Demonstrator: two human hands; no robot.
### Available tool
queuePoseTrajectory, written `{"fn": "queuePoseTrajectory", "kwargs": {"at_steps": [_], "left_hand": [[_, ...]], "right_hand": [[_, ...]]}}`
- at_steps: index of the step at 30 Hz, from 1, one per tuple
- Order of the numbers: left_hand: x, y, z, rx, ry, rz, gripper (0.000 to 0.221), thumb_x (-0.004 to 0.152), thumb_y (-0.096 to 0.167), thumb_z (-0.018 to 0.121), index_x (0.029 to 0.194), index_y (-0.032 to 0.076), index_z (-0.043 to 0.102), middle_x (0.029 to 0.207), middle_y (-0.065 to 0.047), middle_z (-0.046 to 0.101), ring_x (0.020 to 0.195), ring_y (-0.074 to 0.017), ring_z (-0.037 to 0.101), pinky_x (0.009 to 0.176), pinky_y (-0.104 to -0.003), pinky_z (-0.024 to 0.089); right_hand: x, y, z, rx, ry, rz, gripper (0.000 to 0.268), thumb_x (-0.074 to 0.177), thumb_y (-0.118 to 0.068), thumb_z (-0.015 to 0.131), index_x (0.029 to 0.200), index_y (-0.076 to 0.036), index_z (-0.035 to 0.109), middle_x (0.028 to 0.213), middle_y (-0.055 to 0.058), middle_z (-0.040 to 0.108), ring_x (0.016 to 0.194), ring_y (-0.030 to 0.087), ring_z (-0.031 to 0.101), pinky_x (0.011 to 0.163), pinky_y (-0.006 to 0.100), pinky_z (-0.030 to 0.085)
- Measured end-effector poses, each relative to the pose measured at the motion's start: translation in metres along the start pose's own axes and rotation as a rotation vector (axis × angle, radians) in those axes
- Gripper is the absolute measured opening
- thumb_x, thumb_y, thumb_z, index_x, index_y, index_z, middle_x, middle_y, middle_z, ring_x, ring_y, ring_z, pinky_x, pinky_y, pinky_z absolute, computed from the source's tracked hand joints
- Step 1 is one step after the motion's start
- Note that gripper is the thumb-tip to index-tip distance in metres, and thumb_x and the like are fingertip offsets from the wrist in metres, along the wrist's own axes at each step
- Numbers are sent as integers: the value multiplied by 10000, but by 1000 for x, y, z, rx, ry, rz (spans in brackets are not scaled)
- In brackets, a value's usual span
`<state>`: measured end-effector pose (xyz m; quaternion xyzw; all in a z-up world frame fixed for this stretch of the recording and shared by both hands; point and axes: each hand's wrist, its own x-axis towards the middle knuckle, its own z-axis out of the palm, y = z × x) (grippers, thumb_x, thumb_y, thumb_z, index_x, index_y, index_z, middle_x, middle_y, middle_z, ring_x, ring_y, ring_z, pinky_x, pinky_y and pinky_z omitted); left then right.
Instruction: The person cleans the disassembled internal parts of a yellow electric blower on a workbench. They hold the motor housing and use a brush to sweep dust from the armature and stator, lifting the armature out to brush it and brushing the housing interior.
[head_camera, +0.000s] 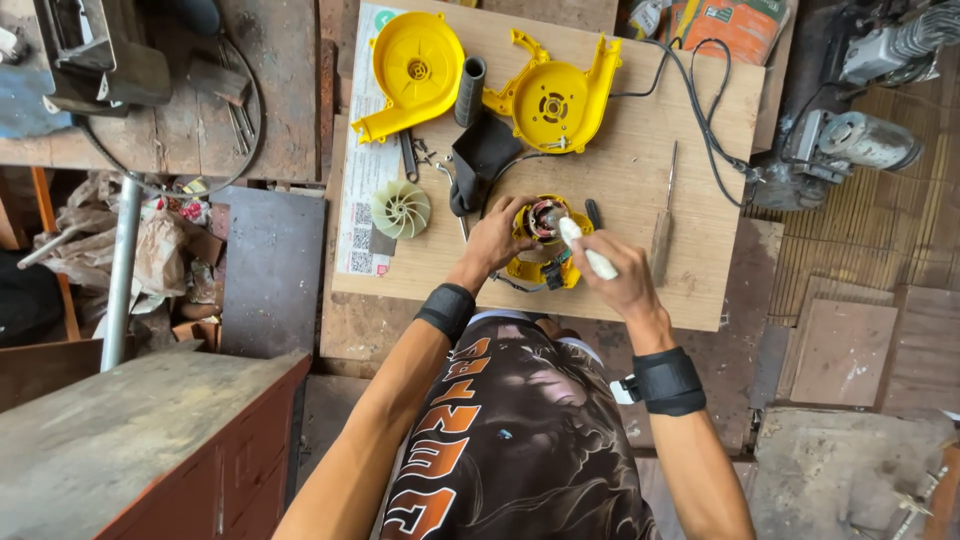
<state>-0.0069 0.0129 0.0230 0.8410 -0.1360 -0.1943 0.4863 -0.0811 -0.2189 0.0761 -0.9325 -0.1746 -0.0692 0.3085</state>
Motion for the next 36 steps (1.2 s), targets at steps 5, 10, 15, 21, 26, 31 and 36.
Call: {"fn": "queuePoseTrajectory", "kwargs": {"at_steps": [5, 10, 15, 21, 26, 31, 36], "left_hand": [[4, -6, 4, 11, 25, 34, 811, 662, 281, 930, 1365, 217, 531, 1331, -91, 595, 1173, -346, 632, 929, -462, 544], [1, 6, -2, 19, -8, 1, 798, 700, 322, 921, 1385, 219, 526, 1339, -79, 600, 1177, -341, 636, 946, -464, 541], [3, -1, -1, 32, -12, 9, 802, 676, 305, 918, 1372, 219, 529, 1323, -76, 601, 1191, -328, 628, 960, -448, 541], [3, 4, -2, 38, -13, -21, 803, 668, 306, 926, 1365, 231, 532, 1330, -81, 603, 1187, -336, 635, 950, -454, 545], [3, 11, -8, 49, -62, -55, 789, 715, 307, 896, 1397, 209, 514, 1343, -122, 575, 1172, -348, 635, 971, -453, 530], [9, -1, 0, 127, 49, 152, 737, 721, 315, 889, 1346, 117, 554, 1375, -139, 535, 1234, -347, 577, 980, -429, 535], [14, -3, 10, 198, 35, 197, 748, 726, 278, 883, 1353, 44, 550, 1318, -130, 529, 1209, -313, 582, 998, -390, 549]], "right_hand": [[10, -18, -10, 19, -22, 32, 144, 1047, -235, 661, 1025, -102, 712, 898, 89, 756, 742, 177, 728, 596, 305, 609], [27, -34, -39, 39, -60, 261, 193, 1024, -246, 676, 1030, -55, 701, 866, 102, 738, 734, 195, 721, 568, 342, 570], [32, -21, -37, 13, 78, 332, 191, 1090, -251, 607, 1029, -75, 648, 935, 100, 741, 787, 199, 731, 604, 319, 608], [56, -37, -31, 18, -175, 618, 227, 1044, -316, 617, 1064, -100, 682, 818, 110, 743, 714, 230, 722, 583, 364, 502], [51, -6, -27, -348, -60, 387, 173, 1033, -299, 698, 1001, -132, 728, 1012, 139, 665, 964, 313, 653, 814, 417, 530], [55, -2, -21, 29, -299, 700, 360, 978, -168, 540, 1330, -156, 614, 1515, 81, 532, 1172, 329, 659, 920, 439, 593], [66, -10, -5, -24, -481, 554, 715, 838, -149, 793, 1485, -128, 489, 1502, 177, 442, 1372, 377, 474, 1119, 462, 423]]}}
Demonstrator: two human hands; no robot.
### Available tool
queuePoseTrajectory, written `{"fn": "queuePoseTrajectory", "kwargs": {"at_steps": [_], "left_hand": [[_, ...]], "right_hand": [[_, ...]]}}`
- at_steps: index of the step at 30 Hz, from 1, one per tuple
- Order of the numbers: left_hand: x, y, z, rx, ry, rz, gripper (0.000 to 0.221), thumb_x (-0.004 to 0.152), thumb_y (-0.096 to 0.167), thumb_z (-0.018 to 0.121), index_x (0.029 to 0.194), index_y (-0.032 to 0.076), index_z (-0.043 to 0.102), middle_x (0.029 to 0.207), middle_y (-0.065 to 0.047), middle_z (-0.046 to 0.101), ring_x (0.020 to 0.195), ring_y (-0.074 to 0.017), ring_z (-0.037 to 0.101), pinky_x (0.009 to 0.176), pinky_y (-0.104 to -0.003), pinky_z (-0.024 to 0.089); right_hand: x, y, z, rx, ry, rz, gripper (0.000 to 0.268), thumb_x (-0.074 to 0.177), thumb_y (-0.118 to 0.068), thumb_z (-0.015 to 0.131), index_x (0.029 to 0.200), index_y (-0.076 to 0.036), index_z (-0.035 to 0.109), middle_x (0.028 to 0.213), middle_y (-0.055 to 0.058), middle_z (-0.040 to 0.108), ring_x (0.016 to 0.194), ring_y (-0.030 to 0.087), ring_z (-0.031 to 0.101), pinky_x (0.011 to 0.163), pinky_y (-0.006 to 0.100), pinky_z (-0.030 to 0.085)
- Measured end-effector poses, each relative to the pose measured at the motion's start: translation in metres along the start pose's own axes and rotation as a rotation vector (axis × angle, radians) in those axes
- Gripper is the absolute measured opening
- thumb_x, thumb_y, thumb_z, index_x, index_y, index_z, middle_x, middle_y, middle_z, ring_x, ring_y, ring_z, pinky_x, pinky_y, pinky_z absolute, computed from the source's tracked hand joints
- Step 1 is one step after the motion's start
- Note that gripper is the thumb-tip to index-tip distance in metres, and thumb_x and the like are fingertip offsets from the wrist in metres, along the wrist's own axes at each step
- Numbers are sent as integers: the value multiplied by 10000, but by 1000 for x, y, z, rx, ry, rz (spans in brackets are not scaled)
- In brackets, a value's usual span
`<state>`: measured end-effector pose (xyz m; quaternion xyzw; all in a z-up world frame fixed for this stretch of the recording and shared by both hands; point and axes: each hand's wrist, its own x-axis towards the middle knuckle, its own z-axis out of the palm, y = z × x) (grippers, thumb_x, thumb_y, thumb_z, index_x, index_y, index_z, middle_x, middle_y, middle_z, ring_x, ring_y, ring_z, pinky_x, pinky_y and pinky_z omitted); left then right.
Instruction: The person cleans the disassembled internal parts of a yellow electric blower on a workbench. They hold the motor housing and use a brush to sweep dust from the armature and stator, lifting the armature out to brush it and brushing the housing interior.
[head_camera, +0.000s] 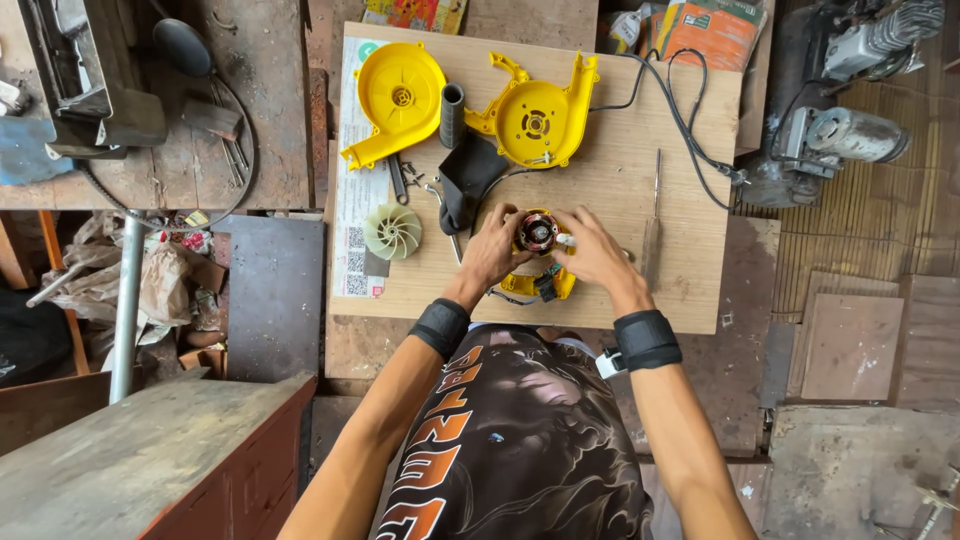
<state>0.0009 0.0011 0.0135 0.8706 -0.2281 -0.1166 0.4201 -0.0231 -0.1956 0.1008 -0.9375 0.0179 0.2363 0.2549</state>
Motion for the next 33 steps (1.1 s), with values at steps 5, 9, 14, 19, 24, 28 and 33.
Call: {"fn": "queuePoseTrajectory", "kwargs": {"at_steps": [5, 9, 14, 19, 24, 28, 33], "left_hand": [[-1, 4, 4, 87, -39, 13, 747, 784, 273, 840, 1388, -12, 505, 1335, -149, 510, 1202, -328, 561, 1004, -390, 548], [0, 6, 2, 189, -95, 28, 739, 865, 328, 759, 1433, -25, 446, 1368, -164, 488, 1187, -332, 553, 961, -371, 565], [-4, -7, 20, 241, -107, 52, 781, 931, 372, 714, 1486, -64, 379, 1368, -202, 462, 1173, -342, 546, 952, -382, 565], [0, 2, 8, 141, -92, 53, 727, 884, 354, 734, 1439, -5, 432, 1383, -170, 477, 1240, -341, 545, 981, -398, 555], [8, 3, -7, 35, -141, 30, 763, 818, 400, 823, 1394, 33, 484, 1356, -170, 514, 1133, -344, 610, 941, -412, 561], [12, 2, -5, 64, -123, 72, 762, 767, 387, 851, 1360, 48, 512, 1303, -132, 560, 1138, -323, 631, 911, -396, 579], [12, 6, -2, 62, -79, 46, 742, 748, 326, 891, 1342, 63, 531, 1246, -108, 578, 1170, -311, 622, 911, -395, 574]], "right_hand": [[21, 23, 16, 4, -14, -49, 811, 743, -212, 874, 1464, -143, 510, 1469, 194, 472, 1298, 378, 537, 1079, 457, 464], [30, 26, 7, -13, -22, -197, 737, 709, -256, 881, 1359, -93, 572, 1255, 139, 640, 1141, 344, 665, 1008, 433, 557], [37, 42, 18, -123, -51, -212, 744, 716, -290, 863, 1350, -59, 550, 1242, 151, 619, 1037, 344, 677, 914, 432, 586], [30, 27, 8, -164, -46, -180, 764, 668, -319, 876, 1307, -48, 557, 1285, 149, 590, 1039, 355, 671, 893, 441, 593], [36, 41, 22, -136, 42, -313, 807, 609, -269, 916, 1314, -63, 584, 1369, 183, 543, 1114, 388, 626, 892, 443, 576], [45, 54, 30, -220, 163, -474, 796, 540, -321, 951, 1203, -39, 612, 1272, 198, 575, 1096, 373, 636, 927, 460, 563], [50, 55, 28, -154, 30, -358, 698, 617, -315, 898, 1194, -43, 613, 1120, 100, 598, 950, 279, 654, 838, 383, 610]]}}
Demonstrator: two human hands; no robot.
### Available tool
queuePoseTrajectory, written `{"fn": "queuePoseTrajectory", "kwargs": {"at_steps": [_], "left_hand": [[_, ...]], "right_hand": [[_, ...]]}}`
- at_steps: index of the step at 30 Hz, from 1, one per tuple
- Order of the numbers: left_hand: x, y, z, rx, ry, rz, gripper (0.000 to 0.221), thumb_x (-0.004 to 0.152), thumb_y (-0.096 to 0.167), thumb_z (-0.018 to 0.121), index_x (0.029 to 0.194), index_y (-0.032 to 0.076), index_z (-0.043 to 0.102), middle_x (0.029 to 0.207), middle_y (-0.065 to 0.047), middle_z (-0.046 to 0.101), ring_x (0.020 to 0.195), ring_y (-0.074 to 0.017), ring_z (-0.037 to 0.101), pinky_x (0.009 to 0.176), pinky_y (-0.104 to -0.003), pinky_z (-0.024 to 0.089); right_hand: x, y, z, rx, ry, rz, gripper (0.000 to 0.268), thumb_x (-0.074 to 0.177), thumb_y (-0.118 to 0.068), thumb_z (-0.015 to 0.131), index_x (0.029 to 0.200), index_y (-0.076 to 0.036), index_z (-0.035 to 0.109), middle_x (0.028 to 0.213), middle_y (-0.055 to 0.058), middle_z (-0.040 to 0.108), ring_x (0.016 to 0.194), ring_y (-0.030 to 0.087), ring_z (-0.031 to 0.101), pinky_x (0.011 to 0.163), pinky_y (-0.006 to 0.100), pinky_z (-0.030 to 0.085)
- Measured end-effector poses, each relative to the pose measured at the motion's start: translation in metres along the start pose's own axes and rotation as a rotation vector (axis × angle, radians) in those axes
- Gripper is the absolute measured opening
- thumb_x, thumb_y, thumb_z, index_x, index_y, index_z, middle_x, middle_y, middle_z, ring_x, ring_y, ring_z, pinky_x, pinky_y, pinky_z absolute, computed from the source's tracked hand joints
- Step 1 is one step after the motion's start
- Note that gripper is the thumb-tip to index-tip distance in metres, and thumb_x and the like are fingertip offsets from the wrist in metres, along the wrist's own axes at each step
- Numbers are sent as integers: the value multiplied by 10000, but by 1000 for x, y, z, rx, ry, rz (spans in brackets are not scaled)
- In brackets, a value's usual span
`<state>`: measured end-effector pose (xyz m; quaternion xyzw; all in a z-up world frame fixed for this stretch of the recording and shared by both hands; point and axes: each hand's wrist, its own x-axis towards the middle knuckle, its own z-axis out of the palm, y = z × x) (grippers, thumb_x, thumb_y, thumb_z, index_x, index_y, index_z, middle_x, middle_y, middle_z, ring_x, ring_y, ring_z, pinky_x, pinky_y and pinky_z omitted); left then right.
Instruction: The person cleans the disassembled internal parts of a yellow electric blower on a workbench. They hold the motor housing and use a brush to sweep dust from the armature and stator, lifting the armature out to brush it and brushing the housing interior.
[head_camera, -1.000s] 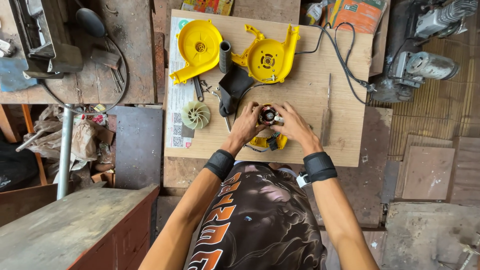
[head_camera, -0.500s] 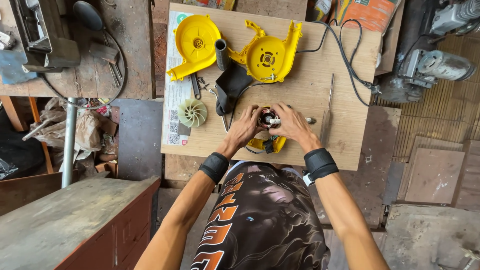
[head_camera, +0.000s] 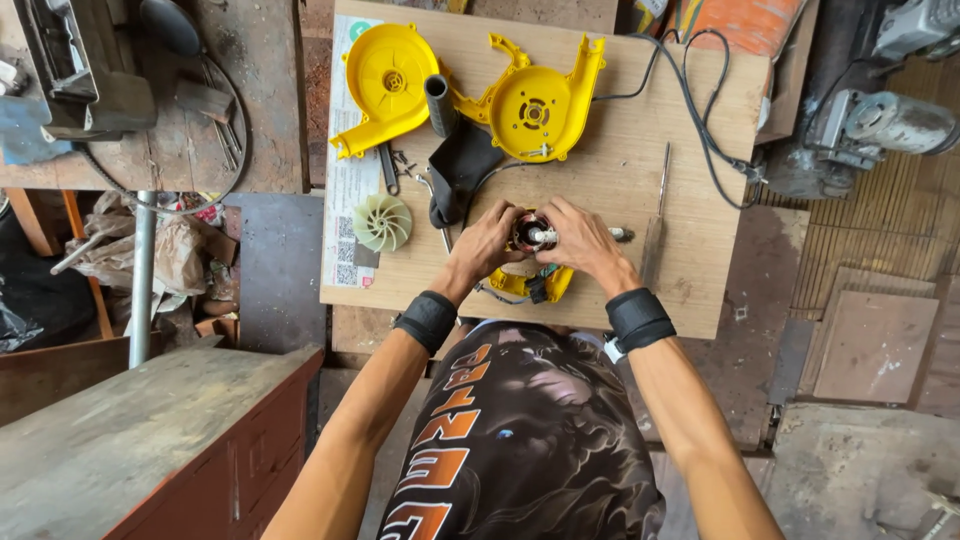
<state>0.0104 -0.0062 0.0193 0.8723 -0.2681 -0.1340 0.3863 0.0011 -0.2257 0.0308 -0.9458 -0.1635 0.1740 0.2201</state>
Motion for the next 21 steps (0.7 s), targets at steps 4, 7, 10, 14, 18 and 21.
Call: {"fn": "queuePoseTrajectory", "kwargs": {"at_steps": [4, 7, 10, 14, 18, 21], "left_hand": [[3, -6, 10, 75, -136, -112, 767, 755, 346, 881, 1341, 32, 498, 1243, -127, 560, 1159, -297, 624, 924, -373, 582], [-5, -8, 12, 103, -87, -30, 765, 785, 343, 862, 1380, 38, 488, 1249, -127, 564, 1189, -299, 634, 952, -363, 588], [-5, -4, 4, 52, -39, 16, 795, 793, 322, 855, 1426, 32, 470, 1334, -137, 575, 1145, -312, 654, 918, -376, 587], [-6, -2, 0, -58, -45, -45, 893, 714, 392, 895, 1415, 49, 461, 1269, -140, 609, 1101, -321, 669, 931, -409, 572], [0, 1, -1, -63, -53, -68, 889, 685, 391, 916, 1397, 84, 481, 1236, -138, 620, 1071, -336, 674, 918, -420, 577], [1, 2, -2, -57, -80, -111, 840, 672, 315, 909, 1383, 108, 511, 1227, -127, 631, 1077, -337, 683, 918, -423, 583]], "right_hand": [[3, -9, -11, -23, -60, 45, 661, 655, -324, 866, 1199, -48, 611, 1140, 99, 594, 918, 276, 663, 813, 386, 610], [2, -12, -10, 5, -137, 132, 696, 638, -328, 851, 1211, -34, 587, 1169, 93, 577, 890, 279, 667, 766, 386, 627], [-1, -8, -6, 64, -85, 126, 778, 628, -341, 883, 1261, -13, 572, 1297, 158, 532, 963, 323, 657, 803, 401, 615], [-9, -2, 10, -82, 40, 24, 871, 607, -372, 927, 1344, -48, 595, 1433, 198, 505, 1116, 369, 639, 923, 467, 550], [-6, 6, 14, -76, -39, 37, 829, 650, -382, 899, 1315, 3, 587, 1417, 194, 526, 1082, 345, 659, 910, 424, 588], [1, -6, -2, -32, -141, 91, 743, 681, -366, 849, 1267, -1, 575, 1265, 151, 587, 972, 302, 685, 822, 385, 623]]}}
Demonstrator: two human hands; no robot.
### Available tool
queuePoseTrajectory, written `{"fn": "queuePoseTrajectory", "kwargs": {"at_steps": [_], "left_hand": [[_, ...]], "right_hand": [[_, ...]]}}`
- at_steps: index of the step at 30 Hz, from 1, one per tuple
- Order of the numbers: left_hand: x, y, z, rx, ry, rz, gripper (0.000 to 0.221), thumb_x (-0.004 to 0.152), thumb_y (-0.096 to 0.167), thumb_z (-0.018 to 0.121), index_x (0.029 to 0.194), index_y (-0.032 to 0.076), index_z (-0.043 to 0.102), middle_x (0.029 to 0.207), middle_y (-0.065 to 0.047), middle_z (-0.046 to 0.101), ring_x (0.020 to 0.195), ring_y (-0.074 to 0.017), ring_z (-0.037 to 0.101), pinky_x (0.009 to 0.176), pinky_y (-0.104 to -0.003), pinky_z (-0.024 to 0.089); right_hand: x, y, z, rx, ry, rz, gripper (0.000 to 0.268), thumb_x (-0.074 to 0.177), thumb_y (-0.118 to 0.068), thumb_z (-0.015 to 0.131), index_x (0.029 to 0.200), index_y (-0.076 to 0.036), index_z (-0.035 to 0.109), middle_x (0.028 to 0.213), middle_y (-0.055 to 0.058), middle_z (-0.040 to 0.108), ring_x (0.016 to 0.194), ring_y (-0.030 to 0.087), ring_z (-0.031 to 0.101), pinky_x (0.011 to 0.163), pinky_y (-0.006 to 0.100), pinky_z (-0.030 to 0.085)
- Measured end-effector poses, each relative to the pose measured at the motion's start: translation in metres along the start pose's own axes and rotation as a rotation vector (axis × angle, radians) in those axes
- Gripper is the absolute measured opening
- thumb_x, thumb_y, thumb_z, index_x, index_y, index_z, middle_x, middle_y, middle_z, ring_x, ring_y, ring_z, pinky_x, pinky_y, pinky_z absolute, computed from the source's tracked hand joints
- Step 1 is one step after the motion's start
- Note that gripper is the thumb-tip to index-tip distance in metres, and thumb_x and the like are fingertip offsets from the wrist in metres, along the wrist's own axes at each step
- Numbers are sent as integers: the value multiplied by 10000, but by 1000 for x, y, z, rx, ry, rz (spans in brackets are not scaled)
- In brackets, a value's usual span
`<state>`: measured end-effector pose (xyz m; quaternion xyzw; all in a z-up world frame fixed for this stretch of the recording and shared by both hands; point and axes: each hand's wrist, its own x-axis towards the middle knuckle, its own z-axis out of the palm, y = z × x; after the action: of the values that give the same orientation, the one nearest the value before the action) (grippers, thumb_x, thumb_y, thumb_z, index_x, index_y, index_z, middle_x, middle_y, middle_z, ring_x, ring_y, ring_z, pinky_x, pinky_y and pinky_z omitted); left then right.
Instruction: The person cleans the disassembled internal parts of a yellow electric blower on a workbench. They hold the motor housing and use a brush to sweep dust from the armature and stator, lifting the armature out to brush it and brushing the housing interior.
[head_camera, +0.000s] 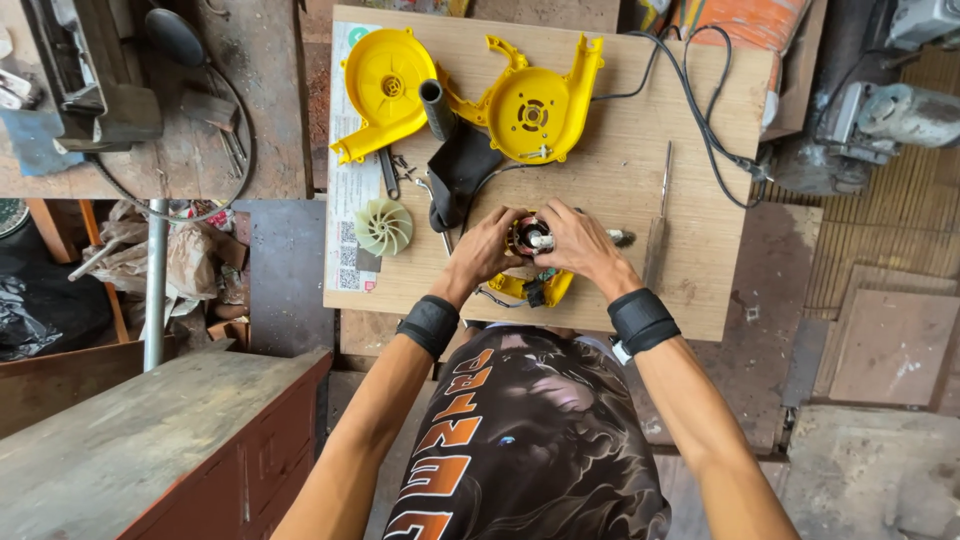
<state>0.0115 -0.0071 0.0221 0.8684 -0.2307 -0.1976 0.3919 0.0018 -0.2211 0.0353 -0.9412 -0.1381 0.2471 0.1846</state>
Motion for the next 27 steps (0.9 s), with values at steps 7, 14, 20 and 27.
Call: {"fn": "queuePoseTrajectory", "kwargs": {"at_steps": [7, 14, 20, 27], "left_hand": [[3, 18, -10, -75, -12, -61, 796, 621, 276, 939, 1274, 92, 523, 1195, -128, 636, 1030, -358, 689, 885, -432, 580], [1, 12, -11, -60, -24, 34, 718, 749, 225, 855, 1378, 120, 524, 1260, -123, 632, 1067, -347, 690, 907, -434, 581], [-3, 5, -2, -6, 86, 168, 660, 780, 175, 811, 1374, 72, 543, 1373, -143, 572, 1209, -349, 602, 993, -420, 537], [-6, 10, -5, -35, 102, 125, 633, 803, 144, 780, 1362, -39, 545, 1369, -173, 559, 1202, -344, 611, 1030, -404, 534]], "right_hand": [[-8, -5, -9, 39, 101, -84, 705, 651, -393, 855, 1164, -29, 536, 1088, 159, 651, 881, 323, 686, 761, 420, 608], [-17, -12, -25, 98, 94, 2, 690, 633, -342, 867, 1180, -70, 546, 1130, 138, 666, 920, 337, 684, 779, 467, 597], [-28, -7, -25, 183, 199, -50, 730, 634, -383, 877, 1241, -78, 609, 1263, 122, 645, 976, 311, 695, 796, 438, 617], [-62, 31, -22, 242, 286, 265, 292, 975, -332, 709, 1161, -113, 760, 1144, 81, 730, 946, 251, 720, 808, 414, 610]]}}
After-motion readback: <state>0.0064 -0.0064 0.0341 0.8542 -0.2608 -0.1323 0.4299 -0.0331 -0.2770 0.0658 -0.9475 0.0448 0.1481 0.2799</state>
